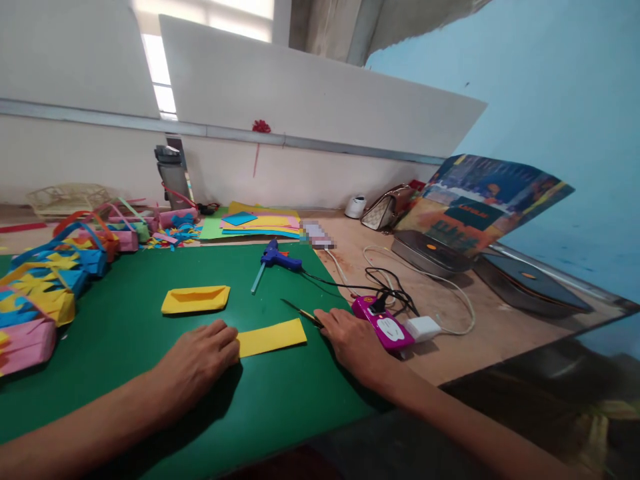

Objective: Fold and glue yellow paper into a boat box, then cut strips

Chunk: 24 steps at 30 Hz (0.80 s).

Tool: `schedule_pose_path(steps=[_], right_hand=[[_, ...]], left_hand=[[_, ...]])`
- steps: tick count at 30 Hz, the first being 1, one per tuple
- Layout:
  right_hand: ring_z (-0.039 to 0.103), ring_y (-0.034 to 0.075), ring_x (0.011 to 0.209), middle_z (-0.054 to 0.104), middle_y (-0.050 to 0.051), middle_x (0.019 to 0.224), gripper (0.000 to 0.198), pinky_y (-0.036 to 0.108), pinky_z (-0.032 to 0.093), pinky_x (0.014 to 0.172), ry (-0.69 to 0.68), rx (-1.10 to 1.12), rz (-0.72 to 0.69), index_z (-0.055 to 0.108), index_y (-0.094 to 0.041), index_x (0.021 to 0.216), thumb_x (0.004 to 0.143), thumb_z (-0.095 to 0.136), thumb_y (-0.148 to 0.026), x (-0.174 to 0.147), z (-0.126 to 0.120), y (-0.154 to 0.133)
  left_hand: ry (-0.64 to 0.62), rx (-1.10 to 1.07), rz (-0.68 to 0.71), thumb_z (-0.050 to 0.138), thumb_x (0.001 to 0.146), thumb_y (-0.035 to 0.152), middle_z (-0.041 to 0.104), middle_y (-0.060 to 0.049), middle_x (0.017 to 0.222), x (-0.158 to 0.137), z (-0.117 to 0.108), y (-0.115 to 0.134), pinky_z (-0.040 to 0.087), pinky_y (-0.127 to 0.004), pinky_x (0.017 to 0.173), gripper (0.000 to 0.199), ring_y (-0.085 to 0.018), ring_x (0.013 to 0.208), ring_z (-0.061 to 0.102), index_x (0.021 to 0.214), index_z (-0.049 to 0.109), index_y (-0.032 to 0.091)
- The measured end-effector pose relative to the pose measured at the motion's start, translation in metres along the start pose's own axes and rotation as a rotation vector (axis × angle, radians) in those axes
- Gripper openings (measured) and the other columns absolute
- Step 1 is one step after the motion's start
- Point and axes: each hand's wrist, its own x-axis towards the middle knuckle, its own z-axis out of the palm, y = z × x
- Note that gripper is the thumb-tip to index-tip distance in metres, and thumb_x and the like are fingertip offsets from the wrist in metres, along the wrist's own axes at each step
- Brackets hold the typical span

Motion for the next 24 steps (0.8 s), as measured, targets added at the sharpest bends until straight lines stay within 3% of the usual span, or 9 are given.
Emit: schedule_pose_path(steps=[3, 8, 10, 14, 20, 24], right_hand=[[0.058, 0.018, 0.079, 0.063, 0.006, 0.086, 0.026, 0.026, 0.041, 0.064, -0.023, 0.061, -0.029, 0.058, -0.018, 0.106, 0.087, 0.044, -0.008, 0.004, -0.002, -0.008], [0.059, 0.018, 0.084, 0.065, 0.007, 0.093, 0.029, 0.026, 0.041, 0.070, 0.007, 0.318, -0.031, 0.057, -0.016, 0.111, 0.086, 0.044, -0.009, 0.016, -0.006, -0.013], [0.060, 0.017, 0.083, 0.066, 0.007, 0.093, 0.028, 0.026, 0.042, 0.070, 0.033, 0.498, 0.016, 0.057, -0.016, 0.111, 0.085, 0.047, -0.013, 0.020, -0.007, -0.007], [0.054, 0.012, 0.057, 0.059, -0.001, 0.069, 0.027, 0.022, 0.040, 0.056, -0.011, 0.819, 0.152, 0.058, -0.015, 0.106, 0.082, 0.045, -0.016, 0.024, -0.008, 0.007], [0.049, 0.009, 0.052, 0.052, -0.004, 0.066, 0.029, 0.020, 0.038, 0.051, -0.046, 0.972, 0.172, 0.058, -0.016, 0.105, 0.079, 0.047, -0.018, 0.022, -0.006, 0.008], [0.046, 0.008, 0.050, 0.048, -0.005, 0.062, 0.030, 0.020, 0.036, 0.049, -0.087, 1.109, 0.224, 0.059, -0.015, 0.105, 0.077, 0.048, -0.018, 0.022, -0.007, 0.007]], left_hand=[[-0.073, 0.030, -0.081, 0.040, 0.086, 0.005, 0.059, -0.005, 0.084, -0.005, -0.006, -0.008, 0.042, -0.029, 0.066, 0.023, -0.019, 0.075, 0.052, 0.080, 0.059, 0.018], [-0.151, 0.085, -0.209, 0.042, 0.079, -0.001, 0.061, -0.006, 0.078, -0.008, -0.015, -0.014, 0.043, -0.031, 0.066, 0.026, -0.020, 0.074, 0.055, 0.079, 0.062, 0.017], [-0.078, 0.051, -0.201, 0.044, 0.083, 0.005, 0.062, -0.006, 0.084, -0.005, -0.014, -0.010, 0.044, -0.032, 0.069, 0.022, -0.022, 0.080, 0.056, 0.084, 0.061, 0.017], [0.075, -0.079, -0.072, 0.044, 0.090, 0.020, 0.057, -0.010, 0.109, 0.010, -0.010, 0.005, 0.046, -0.034, 0.077, 0.019, -0.023, 0.096, 0.053, 0.104, 0.056, 0.020], [-0.089, -0.191, -0.035, 0.032, 0.092, 0.010, 0.059, -0.006, 0.097, 0.020, -0.013, 0.004, 0.045, -0.030, 0.072, 0.029, -0.019, 0.085, 0.052, 0.099, 0.058, 0.020], [-0.098, -0.173, -0.083, 0.029, 0.089, 0.005, 0.060, -0.007, 0.100, 0.009, -0.013, -0.006, 0.045, -0.029, 0.072, 0.035, -0.019, 0.087, 0.052, 0.098, 0.060, 0.020]])
